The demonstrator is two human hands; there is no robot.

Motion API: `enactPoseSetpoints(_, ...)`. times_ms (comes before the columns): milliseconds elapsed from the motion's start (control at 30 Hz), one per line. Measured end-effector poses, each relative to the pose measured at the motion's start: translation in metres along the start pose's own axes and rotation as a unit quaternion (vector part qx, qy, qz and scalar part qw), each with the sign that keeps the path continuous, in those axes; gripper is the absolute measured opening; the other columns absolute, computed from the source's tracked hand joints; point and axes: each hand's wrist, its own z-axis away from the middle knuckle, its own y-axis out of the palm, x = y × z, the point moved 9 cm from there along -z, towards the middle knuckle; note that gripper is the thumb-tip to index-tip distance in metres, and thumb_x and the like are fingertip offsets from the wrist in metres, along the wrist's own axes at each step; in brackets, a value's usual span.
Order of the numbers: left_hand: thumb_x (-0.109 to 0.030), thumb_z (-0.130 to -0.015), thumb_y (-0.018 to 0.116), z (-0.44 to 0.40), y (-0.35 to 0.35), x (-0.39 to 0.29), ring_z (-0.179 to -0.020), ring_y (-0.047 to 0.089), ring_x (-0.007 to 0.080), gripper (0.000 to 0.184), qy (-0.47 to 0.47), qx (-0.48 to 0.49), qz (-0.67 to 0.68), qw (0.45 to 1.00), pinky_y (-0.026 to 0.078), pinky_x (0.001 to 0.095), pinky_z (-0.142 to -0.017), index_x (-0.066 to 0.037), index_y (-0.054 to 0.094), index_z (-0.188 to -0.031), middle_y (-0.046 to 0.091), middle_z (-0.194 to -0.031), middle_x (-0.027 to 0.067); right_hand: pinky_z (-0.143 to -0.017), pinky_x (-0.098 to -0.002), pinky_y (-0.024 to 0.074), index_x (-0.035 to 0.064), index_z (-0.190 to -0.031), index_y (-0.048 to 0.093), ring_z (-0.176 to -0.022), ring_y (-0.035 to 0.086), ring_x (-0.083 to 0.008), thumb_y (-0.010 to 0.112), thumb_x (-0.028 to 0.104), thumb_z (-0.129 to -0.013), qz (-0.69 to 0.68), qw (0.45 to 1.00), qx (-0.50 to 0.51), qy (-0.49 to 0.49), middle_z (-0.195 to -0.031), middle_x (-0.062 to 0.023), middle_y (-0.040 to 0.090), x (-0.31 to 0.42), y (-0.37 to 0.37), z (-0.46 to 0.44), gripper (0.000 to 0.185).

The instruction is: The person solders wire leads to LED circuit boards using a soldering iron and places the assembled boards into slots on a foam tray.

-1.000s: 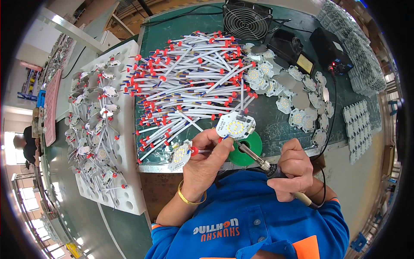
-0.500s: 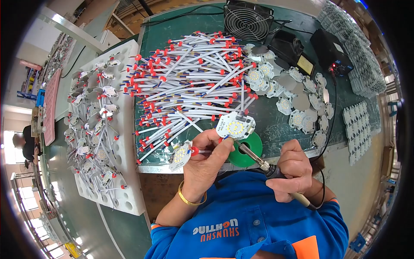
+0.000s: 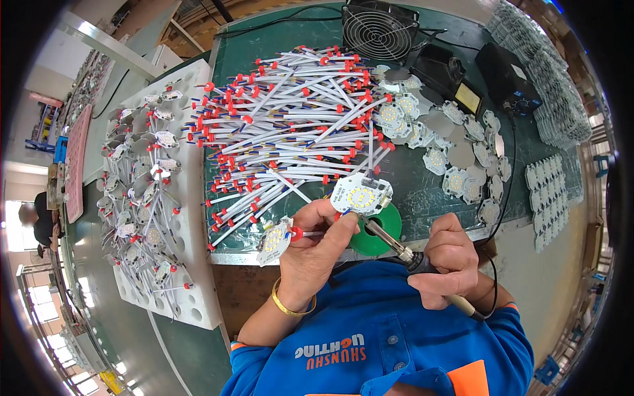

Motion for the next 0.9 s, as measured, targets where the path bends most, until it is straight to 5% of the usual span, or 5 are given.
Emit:
enactPoseSetpoints(633,-0.008,-0.082,0.062,-0.011,-0.01,0.007,-0.06,0.047,0.0023,0.009,-0.049,-0.021,0.007,0.999,0.038,0.0187,-0.056,-0.005,0.059,-0.075,0.059,-0.068,-0.0008,-0.052,-0.0299,0.0365,0.0102,-0.087,0.065,-0.05,0.041,-0.0156,0.057,0.001,-0.055,0.007,0.998,-0.045,-0.047,-0.058,0.0003,0.039,0.002,-0.011,-0.013,0.034)
enactPoseSetpoints(900,-0.01,-0.084,0.061,-0.014,0.003,0.006,-0.065,0.05,0.0028,0.007,-0.066,0.043,-0.077,0.994,0.039,0.0177,-0.059,-0.003,0.059,-0.084,0.058,-0.071,-0.0015,-0.05,-0.0332,0.0395,0.0054,-0.09,0.061,-0.055,0.048,-0.0231,0.068,0.001,-0.063,0.103,0.988,-0.09,0.072,-0.069,-0.0079,0.049,-0.039,-0.017,-0.054,0.029)
